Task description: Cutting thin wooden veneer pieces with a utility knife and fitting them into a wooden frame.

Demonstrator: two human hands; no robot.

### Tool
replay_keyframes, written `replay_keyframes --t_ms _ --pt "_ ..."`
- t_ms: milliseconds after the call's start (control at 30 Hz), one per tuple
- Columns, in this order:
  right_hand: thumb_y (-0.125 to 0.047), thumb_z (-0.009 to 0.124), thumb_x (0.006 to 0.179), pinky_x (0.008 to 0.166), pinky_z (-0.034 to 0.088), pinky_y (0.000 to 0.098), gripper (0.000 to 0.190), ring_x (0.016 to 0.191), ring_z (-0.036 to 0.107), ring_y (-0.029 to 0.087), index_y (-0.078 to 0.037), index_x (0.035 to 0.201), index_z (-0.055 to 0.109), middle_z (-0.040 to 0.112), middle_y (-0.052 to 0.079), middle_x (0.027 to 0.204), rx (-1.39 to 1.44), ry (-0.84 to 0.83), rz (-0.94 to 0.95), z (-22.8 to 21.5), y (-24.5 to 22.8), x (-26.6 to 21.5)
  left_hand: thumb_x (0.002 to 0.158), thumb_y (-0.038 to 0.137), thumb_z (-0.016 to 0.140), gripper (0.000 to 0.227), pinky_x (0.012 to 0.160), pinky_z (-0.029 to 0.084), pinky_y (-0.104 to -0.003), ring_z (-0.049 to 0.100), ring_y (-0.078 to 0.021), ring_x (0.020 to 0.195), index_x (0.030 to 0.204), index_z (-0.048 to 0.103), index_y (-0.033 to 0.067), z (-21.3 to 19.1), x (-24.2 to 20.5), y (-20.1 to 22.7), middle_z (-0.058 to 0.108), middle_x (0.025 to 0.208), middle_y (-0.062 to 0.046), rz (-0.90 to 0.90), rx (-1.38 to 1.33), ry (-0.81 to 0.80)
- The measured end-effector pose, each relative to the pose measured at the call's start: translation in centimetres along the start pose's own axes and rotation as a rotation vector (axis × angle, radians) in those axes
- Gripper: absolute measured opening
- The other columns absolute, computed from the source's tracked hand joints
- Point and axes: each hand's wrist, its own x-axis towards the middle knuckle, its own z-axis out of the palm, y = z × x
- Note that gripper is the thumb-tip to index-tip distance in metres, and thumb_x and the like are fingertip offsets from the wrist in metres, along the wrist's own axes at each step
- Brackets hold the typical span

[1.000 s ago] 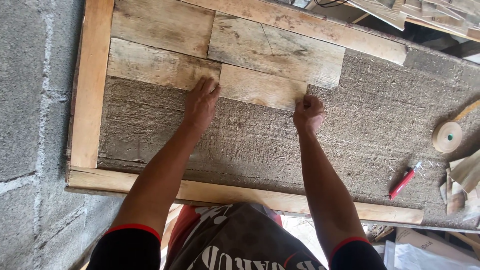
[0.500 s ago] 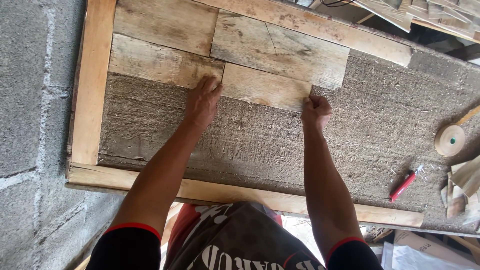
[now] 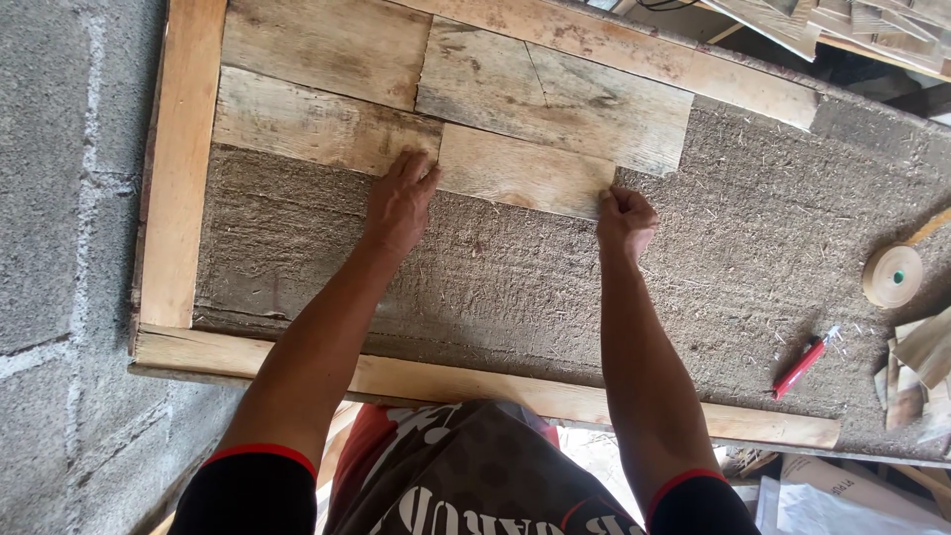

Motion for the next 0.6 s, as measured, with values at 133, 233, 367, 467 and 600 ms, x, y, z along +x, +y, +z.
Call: replay_keyframes --t_ms 133,233,367,467,600 --pt "-0.017 0.081 0.087 0.060 0.064 0.0245 0.016 0.067 0.073 0.009 -0.012 0.102 0.078 0.079 0.005 0.092 0.021 0.017 -0.007 0.1 0.2 -0.1 0.080 -0.006 0.076 0.065 0.114 0.045 -0.041 0.044 -0.0346 0.143 0.140 0.064 0.0156 -1.6 0.2 0.8 0.048 0.155 -0.015 -0.011 -0.004 -0.033" --pt "-0.016 0.081 0.088 0.058 0.063 0.0262 0.015 0.066 0.072 0.010 -0.011 0.101 0.079 0.080 0.006 0.092 0.026 0.011 -0.013 0.0 0.1 -0.2 0.078 -0.006 0.077 0.065 0.112 0.046 -0.041 0.044 -0.0346 0.143 0.139 0.064 0.0147 -1.3 0.1 0.7 0.049 0.154 -0.015 -0.014 -0.004 -0.040" --pt "-0.016 0.082 0.087 0.063 0.064 0.0252 0.015 0.071 0.073 0.010 -0.011 0.101 0.078 0.079 0.005 0.093 -0.004 0.006 -0.050 0.1 1.0 0.2 0.082 -0.006 0.076 0.062 0.115 0.048 -0.039 0.046 -0.0336 0.145 0.139 0.065 0.0145 -0.8 0.1 0.5 0.051 0.155 -0.014 0.008 0.031 -0.015" --pt "-0.014 0.082 0.087 0.067 0.064 0.0258 0.015 0.074 0.074 0.011 -0.011 0.101 0.078 0.079 0.005 0.094 -0.014 0.007 -0.097 0.0 0.8 0.0 0.080 -0.006 0.076 0.062 0.113 0.049 -0.040 0.046 -0.0350 0.143 0.139 0.065 0.0124 -1.4 0.2 0.8 0.051 0.154 -0.016 0.014 0.047 -0.020" --pt "-0.013 0.082 0.086 0.068 0.064 0.0286 0.015 0.076 0.074 0.013 -0.010 0.100 0.078 0.080 0.006 0.093 0.004 0.012 -0.110 0.1 0.6 -0.2 0.079 -0.006 0.076 0.062 0.111 0.049 -0.042 0.046 -0.0358 0.142 0.137 0.066 0.0117 -1.0 0.2 0.5 0.052 0.153 -0.017 0.020 0.053 -0.008"
